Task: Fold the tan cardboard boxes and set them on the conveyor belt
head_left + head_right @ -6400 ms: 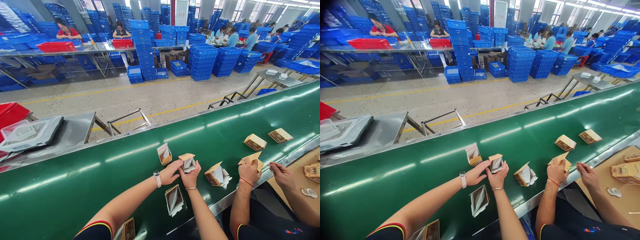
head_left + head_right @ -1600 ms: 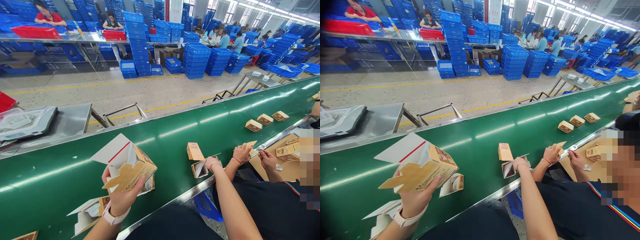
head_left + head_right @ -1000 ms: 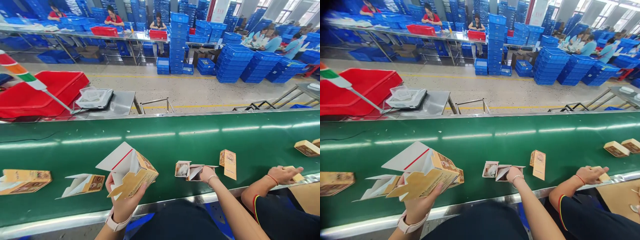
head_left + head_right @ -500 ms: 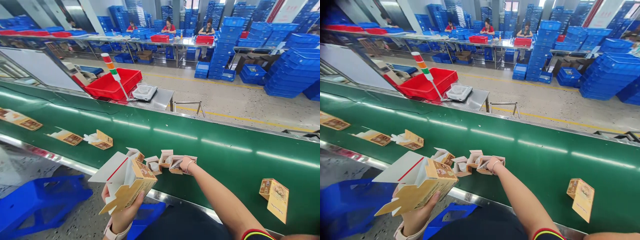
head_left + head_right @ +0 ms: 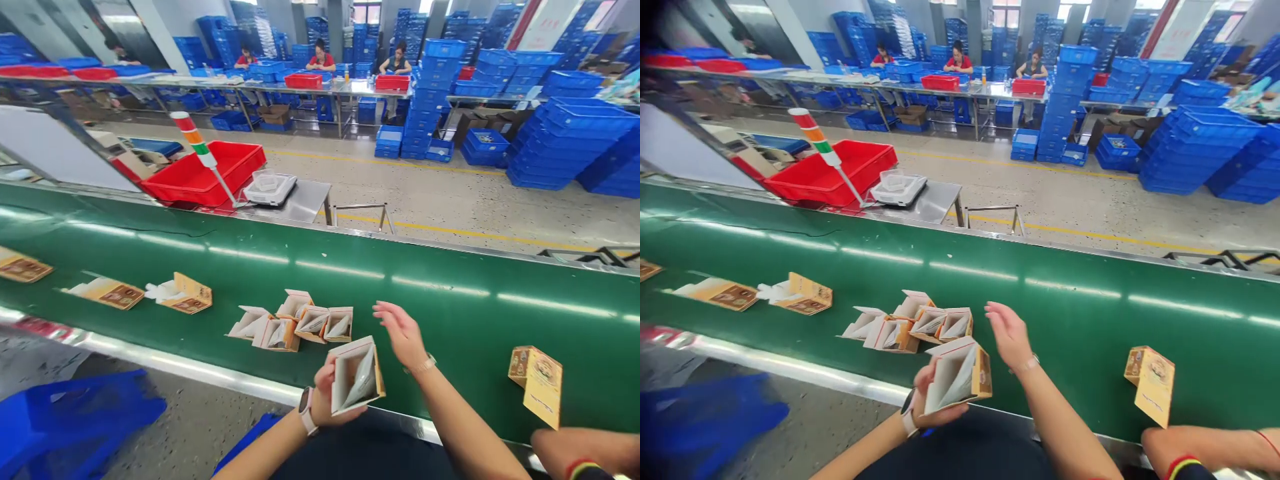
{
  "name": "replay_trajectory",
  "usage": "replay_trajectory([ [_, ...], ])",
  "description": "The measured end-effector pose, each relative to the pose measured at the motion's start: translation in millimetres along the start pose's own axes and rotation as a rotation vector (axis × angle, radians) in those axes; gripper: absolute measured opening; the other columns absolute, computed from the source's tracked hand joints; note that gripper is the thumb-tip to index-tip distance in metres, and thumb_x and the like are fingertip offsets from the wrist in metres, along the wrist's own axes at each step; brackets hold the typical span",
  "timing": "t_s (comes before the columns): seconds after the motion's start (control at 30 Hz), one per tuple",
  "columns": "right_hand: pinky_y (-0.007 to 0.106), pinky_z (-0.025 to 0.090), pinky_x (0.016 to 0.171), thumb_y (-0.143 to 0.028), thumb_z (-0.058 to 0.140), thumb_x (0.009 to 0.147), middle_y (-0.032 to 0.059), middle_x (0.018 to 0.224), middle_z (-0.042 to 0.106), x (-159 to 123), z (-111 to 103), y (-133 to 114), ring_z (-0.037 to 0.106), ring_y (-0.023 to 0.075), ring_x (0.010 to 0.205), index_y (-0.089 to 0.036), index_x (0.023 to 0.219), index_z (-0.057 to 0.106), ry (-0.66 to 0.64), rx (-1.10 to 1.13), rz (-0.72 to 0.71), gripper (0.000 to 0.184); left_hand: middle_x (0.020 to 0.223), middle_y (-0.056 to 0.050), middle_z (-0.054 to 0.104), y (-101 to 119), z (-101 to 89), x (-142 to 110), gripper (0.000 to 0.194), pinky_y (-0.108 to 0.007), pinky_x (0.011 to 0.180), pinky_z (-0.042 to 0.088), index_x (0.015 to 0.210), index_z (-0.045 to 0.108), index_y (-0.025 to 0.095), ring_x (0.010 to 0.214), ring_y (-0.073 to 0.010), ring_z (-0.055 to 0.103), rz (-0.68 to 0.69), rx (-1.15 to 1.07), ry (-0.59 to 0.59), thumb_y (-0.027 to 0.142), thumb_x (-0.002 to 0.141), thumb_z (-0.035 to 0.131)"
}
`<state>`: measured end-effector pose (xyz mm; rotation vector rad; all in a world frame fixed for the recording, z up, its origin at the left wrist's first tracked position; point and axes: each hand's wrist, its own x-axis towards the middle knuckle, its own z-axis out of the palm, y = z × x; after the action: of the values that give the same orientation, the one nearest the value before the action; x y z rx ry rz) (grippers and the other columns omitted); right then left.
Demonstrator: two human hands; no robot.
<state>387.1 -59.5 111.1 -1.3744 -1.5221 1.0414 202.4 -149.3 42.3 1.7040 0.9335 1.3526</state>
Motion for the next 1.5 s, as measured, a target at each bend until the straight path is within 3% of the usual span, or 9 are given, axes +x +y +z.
replay_trajectory([
  [0.07,0.044,0.048,0.092,-0.045,0.028,0.095,0.0115,0.12,0.062,-54,-36,27,0.056,0.0246,0.115,-0.022,0.12,0.058,0.278,0.028,-0.25,0.045,0.142,-0.005,0.039,-22,33.8,15,0.088,-0.05,0.1,0.043,0.137,0.016,0.043,0.128,-0.0337,0.045,0.175,-0.09,-0.156,0.044,0.07,0.072],
  [0.27,0.055,0.036,0.105,-0.044,0.048,0.087,0.0085,0.152,0.03,-144,-55,111,0.027,0.0323,0.139,-0.029,0.148,0.019,0.218,-0.433,-0.329,0.069,0.146,-0.019,0.034,-72,111.3,39,0.064,-0.056,0.105,0.034,0.136,0.036,0.027,0.14,-0.0351,0.026,0.236,0.098,-0.527,0.037,0.079,0.062],
  [0.43,0.057,0.034,0.105,-0.041,0.053,0.083,0.0096,0.142,0.046,-130,-63,139,0.026,0.0323,0.14,-0.026,0.146,0.029,0.18,-0.578,-0.31,0.069,0.134,-0.019,0.052,-100,109.5,32,0.05,-0.058,0.106,0.03,0.133,0.045,0.021,0.139,-0.0347,0.028,0.356,0.371,-0.534,0.03,0.084,0.052],
  [0.67,0.054,0.032,0.104,-0.044,0.056,0.081,0.0114,0.137,0.052,-98,-68,140,0.031,0.0327,0.137,-0.024,0.139,0.043,0.013,-0.66,-0.283,0.063,0.127,-0.017,0.059,-93,89.9,31,0.046,-0.042,0.095,0.039,0.136,0.043,0.02,0.123,-0.0282,0.052,0.306,0.663,-0.245,0.02,0.09,0.045],
  [0.83,0.05,0.035,0.101,-0.045,0.059,0.078,0.0126,0.139,0.05,-83,-72,139,0.034,0.0323,0.135,-0.022,0.139,0.042,0.066,-0.655,-0.321,0.067,0.132,-0.018,0.055,-87,95.4,42,0.055,-0.039,0.09,0.042,0.145,0.025,0.017,0.126,-0.0254,0.05,0.368,0.574,-0.35,0.022,0.093,0.039],
  [1.07,0.048,0.031,0.102,-0.038,0.064,0.075,0.0051,0.12,0.065,-72,-70,126,0.043,0.0296,0.128,-0.028,0.099,0.07,0.062,-0.559,-0.132,0.027,0.122,-0.01,0.065,-62,106.8,71,0.036,-0.04,0.087,0.036,0.121,0.06,0.028,0.121,-0.0278,0.053,0.202,0.599,-0.523,0.025,0.087,0.048],
  [1.23,0.038,0.043,0.091,-0.034,0.053,0.081,0.0053,0.084,0.067,-64,-59,129,0.059,0.0215,0.097,-0.023,0.059,0.061,0.381,-0.157,0.134,0.026,0.103,-0.007,0.072,-40,129.7,99,0.024,-0.049,0.092,0.033,0.096,0.07,0.028,0.111,-0.0289,0.055,0.009,0.576,-0.577,0.026,0.086,0.049],
  [1.33,0.034,0.048,0.081,-0.04,0.053,0.079,0.0068,0.085,0.06,-56,-51,135,0.057,0.0196,0.086,-0.023,0.052,0.047,0.554,-0.074,0.238,0.033,0.093,-0.008,0.071,-43,141.5,101,0.021,-0.048,0.09,0.039,0.084,0.068,0.023,0.102,-0.0274,0.058,-0.064,0.45,-0.456,0.029,0.085,0.049],
  [1.5,0.03,0.051,0.067,-0.041,0.064,0.067,0.0043,0.085,0.051,-51,-48,150,0.054,0.0184,0.079,-0.023,0.064,0.044,0.611,-0.022,0.359,0.027,0.106,-0.015,0.061,-57,155.8,80,0.026,-0.048,0.098,0.04,0.094,0.059,0.016,0.108,-0.0286,0.055,-0.367,0.26,0.143,0.03,0.073,0.064],
])
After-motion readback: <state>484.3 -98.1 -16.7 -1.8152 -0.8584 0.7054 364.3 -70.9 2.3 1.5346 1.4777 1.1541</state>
